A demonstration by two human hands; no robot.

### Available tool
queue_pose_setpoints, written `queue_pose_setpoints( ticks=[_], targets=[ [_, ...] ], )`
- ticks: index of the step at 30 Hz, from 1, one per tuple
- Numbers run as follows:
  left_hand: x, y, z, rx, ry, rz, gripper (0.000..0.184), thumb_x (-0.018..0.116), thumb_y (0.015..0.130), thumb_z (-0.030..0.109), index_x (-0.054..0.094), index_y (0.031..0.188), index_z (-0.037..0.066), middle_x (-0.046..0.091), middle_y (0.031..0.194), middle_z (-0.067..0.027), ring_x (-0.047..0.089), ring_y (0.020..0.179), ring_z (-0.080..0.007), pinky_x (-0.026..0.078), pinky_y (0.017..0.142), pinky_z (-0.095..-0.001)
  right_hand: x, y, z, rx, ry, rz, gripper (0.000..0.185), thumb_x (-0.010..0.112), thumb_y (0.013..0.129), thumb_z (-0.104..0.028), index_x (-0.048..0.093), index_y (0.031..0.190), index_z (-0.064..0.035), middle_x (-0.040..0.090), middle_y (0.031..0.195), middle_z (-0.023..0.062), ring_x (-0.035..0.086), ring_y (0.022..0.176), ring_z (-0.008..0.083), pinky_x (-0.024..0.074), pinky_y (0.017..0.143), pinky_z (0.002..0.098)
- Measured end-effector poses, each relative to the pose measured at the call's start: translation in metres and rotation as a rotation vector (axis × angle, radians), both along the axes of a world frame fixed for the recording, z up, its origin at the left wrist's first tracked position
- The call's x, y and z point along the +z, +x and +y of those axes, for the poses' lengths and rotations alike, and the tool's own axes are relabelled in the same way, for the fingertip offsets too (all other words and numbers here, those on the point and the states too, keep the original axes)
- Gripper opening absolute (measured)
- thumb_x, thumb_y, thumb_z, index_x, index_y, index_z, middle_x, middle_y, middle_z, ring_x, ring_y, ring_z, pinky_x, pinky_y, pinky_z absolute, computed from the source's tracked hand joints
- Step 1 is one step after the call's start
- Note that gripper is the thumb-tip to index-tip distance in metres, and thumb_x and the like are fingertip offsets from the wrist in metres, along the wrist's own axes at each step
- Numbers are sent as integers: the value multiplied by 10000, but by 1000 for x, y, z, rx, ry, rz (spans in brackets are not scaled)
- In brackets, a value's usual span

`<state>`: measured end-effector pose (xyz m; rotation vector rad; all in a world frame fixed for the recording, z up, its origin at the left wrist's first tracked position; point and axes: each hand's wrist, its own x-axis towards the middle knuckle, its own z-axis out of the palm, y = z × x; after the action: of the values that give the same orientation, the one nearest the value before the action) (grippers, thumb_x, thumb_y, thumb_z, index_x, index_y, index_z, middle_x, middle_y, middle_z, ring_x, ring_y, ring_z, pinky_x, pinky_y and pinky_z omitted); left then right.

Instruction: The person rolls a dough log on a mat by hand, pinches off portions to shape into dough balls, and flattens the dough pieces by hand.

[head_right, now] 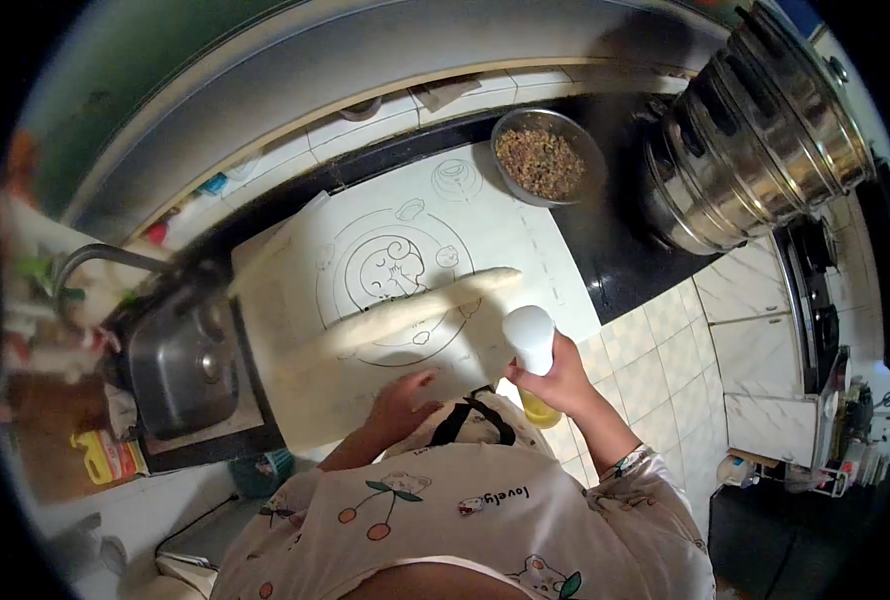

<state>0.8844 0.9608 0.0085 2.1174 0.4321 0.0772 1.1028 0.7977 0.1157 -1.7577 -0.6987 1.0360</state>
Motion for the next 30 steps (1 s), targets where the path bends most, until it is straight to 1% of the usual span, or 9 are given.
queue_pose_setpoints(
  ticks=[1,8,13,16,20,23,25,27,30],
  targets=[
    [-4,-8,7,16,64,9,570,691,756,309,487,1222,51,572,1104,-181,543,995,-368,427,848,-442,-2,-8,-1,-38,16,-126,479,700,731,-149,514,1156,-32,600,854,44,571,790,122,467,707,293],
    [27,50,37,65,647,-53,537,709,729,269,513,1173,39,523,1175,-124,474,1107,-315,375,946,-405,-43,-29,-10,-123,-18,-113,528,732,692,-196,507,1134,-12,613,979,110,589,907,189,469,805,330],
    [-16,142,55,-149,656,145,521,703,737,246,496,1159,21,514,1186,-158,482,1120,-319,396,950,-413,-41,-39,-11,-230,14,-218,442,692,703,-159,545,1096,-22,608,907,69,585,835,153,472,755,310],
    [-18,164,70,-102,417,385,481,690,754,225,493,1140,16,564,1117,-184,543,1041,-334,444,894,-421,-36,-41,-14,-223,-4,-147,465,707,688,-170,525,1091,-25,601,953,92,583,884,184,467,783,330],
    [-18,127,113,255,125,-244,372,637,818,199,546,1105,-17,609,1052,-181,594,970,-311,458,853,-386,-36,-45,-6,-137,6,-217,519,712,669,-177,525,1141,-65,583,1042,126,579,956,265,458,843,349],
    [22,71,157,446,-639,-469,270,592,867,212,567,1059,24,584,955,-26,531,860,-105,438,767,-257,-44,-49,8,-9,33,-343,468,695,655,-226,566,1084,-93,566,1036,149,575,926,333,466,832,372],
    [22,29,184,487,-1019,-619,329,593,862,269,538,1095,43,549,977,-25,512,879,-131,428,787,-290,-52,-55,17,94,-6,-358,483,695,652,-235,559,1092,-89,562,1064,152,567,965,330,463,848,377],
    [64,9,171,637,-993,-707,375,619,849,290,519,1119,49,515,960,-26,492,860,-143,419,790,-309,-50,-66,29,117,42,-386,526,701,645,-259,543,1117,-86,558,1109,152,539,1054,318,455,883,376],
    [51,-34,185,443,-1254,-884,458,673,811,329,502,1145,67,464,925,-21,458,832,-151,402,794,-320,-59,-78,49,300,127,-411,542,703,640,-264,538,1126,-89,559,1128,138,519,1099,300,451,903,361]
  ],
)
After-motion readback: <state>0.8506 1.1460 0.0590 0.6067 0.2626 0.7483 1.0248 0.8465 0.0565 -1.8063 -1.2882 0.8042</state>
